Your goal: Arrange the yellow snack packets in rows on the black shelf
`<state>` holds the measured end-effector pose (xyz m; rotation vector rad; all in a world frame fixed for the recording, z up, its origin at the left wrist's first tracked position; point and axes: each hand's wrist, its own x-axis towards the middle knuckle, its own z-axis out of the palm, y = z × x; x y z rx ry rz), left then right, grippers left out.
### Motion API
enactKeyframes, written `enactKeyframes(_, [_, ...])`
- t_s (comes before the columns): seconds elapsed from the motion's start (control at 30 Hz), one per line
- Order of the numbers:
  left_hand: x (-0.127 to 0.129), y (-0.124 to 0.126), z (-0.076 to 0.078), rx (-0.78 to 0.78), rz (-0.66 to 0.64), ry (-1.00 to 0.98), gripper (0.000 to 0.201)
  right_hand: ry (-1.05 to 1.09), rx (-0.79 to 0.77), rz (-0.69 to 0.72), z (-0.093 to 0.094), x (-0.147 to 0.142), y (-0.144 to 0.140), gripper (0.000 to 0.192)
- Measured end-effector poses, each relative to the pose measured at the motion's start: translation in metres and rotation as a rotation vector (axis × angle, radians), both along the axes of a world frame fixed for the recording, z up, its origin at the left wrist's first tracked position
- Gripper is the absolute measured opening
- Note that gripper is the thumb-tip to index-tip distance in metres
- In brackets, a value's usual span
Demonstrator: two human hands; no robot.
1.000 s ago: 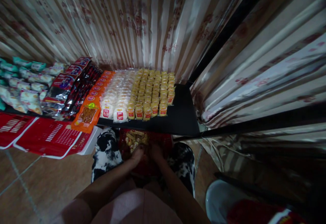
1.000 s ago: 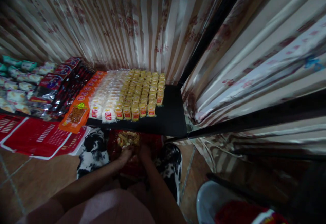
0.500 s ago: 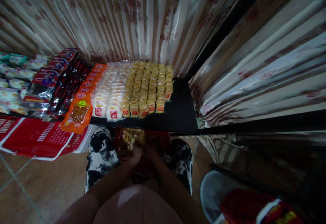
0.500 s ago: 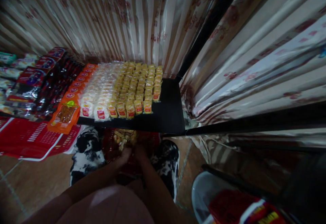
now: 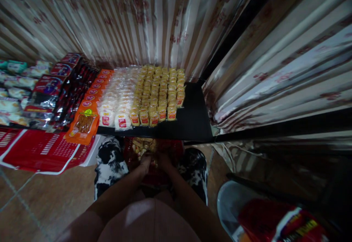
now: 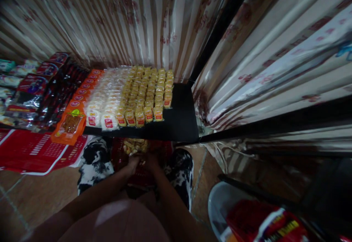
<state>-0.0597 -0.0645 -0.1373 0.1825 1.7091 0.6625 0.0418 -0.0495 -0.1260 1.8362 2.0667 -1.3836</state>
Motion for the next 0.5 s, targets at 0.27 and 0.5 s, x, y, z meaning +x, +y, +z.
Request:
enactKeyframes(0.27, [-0.031,0.013,0.041,-0.044,-0.076,-0.130,0.007,0.041,0.204,0.038,0.026,0.003,-0.003,0.037])
enactKeyframes(0.5, [-0.042,0.022,0.087,0.085,-0.178,-0.252,0.011,0.252,0.290,-0.053,0.051,0.020,-0.008,0.044])
